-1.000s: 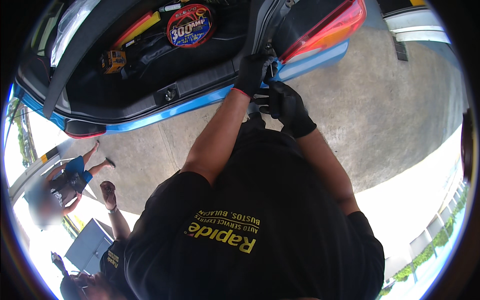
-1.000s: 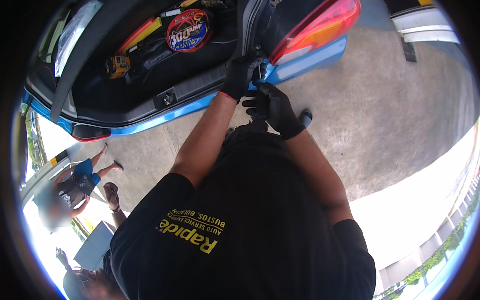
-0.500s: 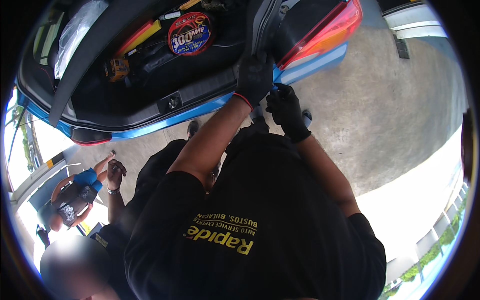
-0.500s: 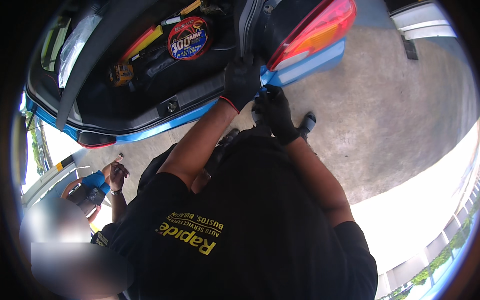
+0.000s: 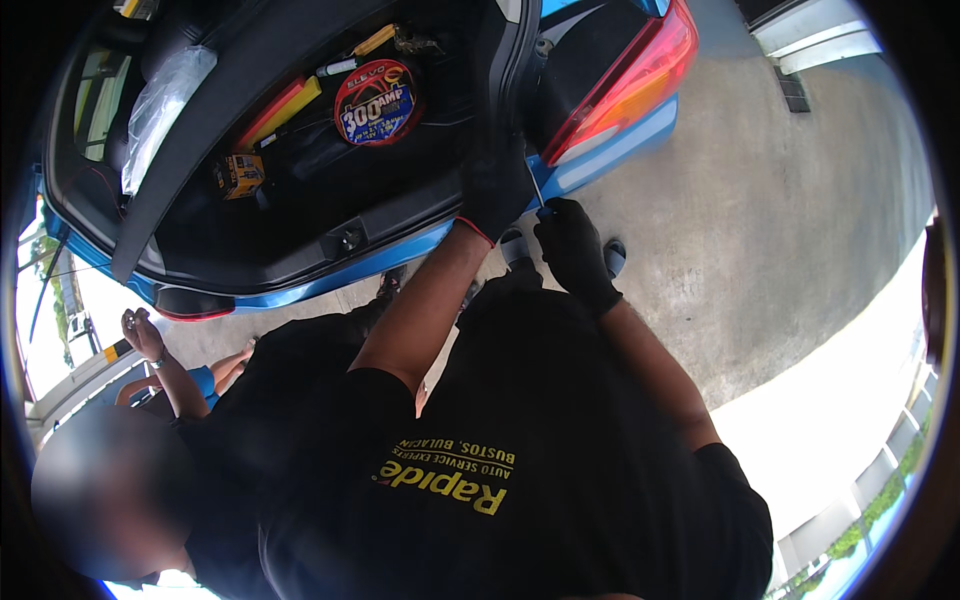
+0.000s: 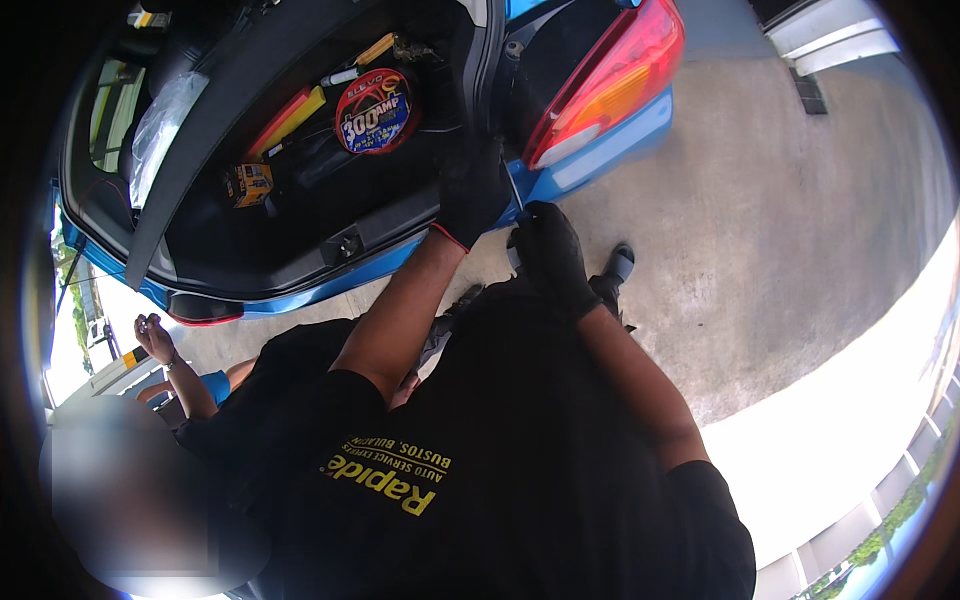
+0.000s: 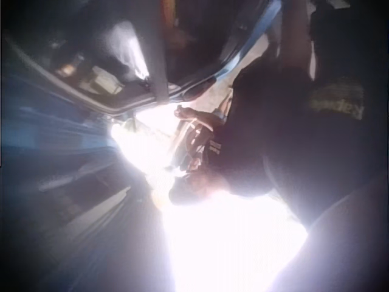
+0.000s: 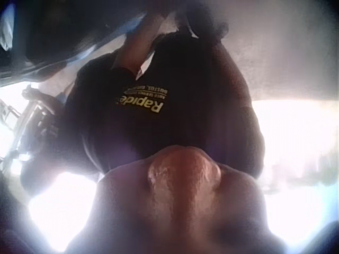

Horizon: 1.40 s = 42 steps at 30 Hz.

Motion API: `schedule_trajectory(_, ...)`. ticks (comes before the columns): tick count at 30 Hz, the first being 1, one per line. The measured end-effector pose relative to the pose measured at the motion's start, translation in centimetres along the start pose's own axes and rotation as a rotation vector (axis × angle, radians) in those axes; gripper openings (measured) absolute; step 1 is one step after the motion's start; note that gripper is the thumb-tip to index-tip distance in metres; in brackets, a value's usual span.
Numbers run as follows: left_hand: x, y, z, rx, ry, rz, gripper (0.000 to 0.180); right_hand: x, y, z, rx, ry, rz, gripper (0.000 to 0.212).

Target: The person removes the rear taillight assembly from a blue car using a screwdriver, disconnects the wiring, and removes two light bulbs. The person then holds the bulbs up for inspection.

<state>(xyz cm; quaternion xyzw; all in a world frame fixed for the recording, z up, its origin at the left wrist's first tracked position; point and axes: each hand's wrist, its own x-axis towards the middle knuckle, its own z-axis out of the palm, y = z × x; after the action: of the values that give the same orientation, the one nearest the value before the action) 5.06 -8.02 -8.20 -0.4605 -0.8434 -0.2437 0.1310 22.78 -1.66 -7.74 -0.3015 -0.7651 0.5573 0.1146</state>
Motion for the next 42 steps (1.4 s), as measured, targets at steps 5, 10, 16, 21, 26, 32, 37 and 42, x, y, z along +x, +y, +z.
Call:
schedule_trajectory(5,0.4,1.2,-3.9,-0.645,0.019,-0.389,0.016,-2.0,-3.8,-3.4,-0.238,-0.005,-0.264,0.040)
schedule_trajectory(10,7.0,1.7,-12.1,-0.993,0.229,-0.525,0.012,0.5,-12.1,-4.7,-0.164,0.034,-0.483,0.042)
schedule_trajectory(16,19.1,0.5,-23.6,-0.769,0.481,-0.223,0.010,2.8,-16.6,-5.4,-0.033,0.059,-0.531,0.042)
schedule_trajectory(21,27.9,-8.6,-26.1,-0.032,-0.021,-0.066,0.020,1.3,-13.2,-5.7,-0.090,0.034,-0.588,0.039)
schedule_trajectory(26,29.1,-10.9,-22.1,0.090,-0.185,0.099,0.026,-1.3,-6.1,-10.5,0.052,0.108,-0.229,0.036)
schedule_trajectory(32,23.3,0.6,-25.0,0.214,0.639,0.310,0.020,-2.4,-1.7,-19.0,0.300,0.315,0.206,0.037)
schedule_trajectory(37,13.2,5.2,-14.8,-0.163,0.480,0.131,0.024,3.8,1.8,-25.1,0.503,0.159,0.215,0.038)
schedule_trajectory(42,-0.7,6.8,4.0,-0.616,0.353,-0.919,0.042,13.7,2.7,-30.9,0.422,-0.085,0.136,0.052)
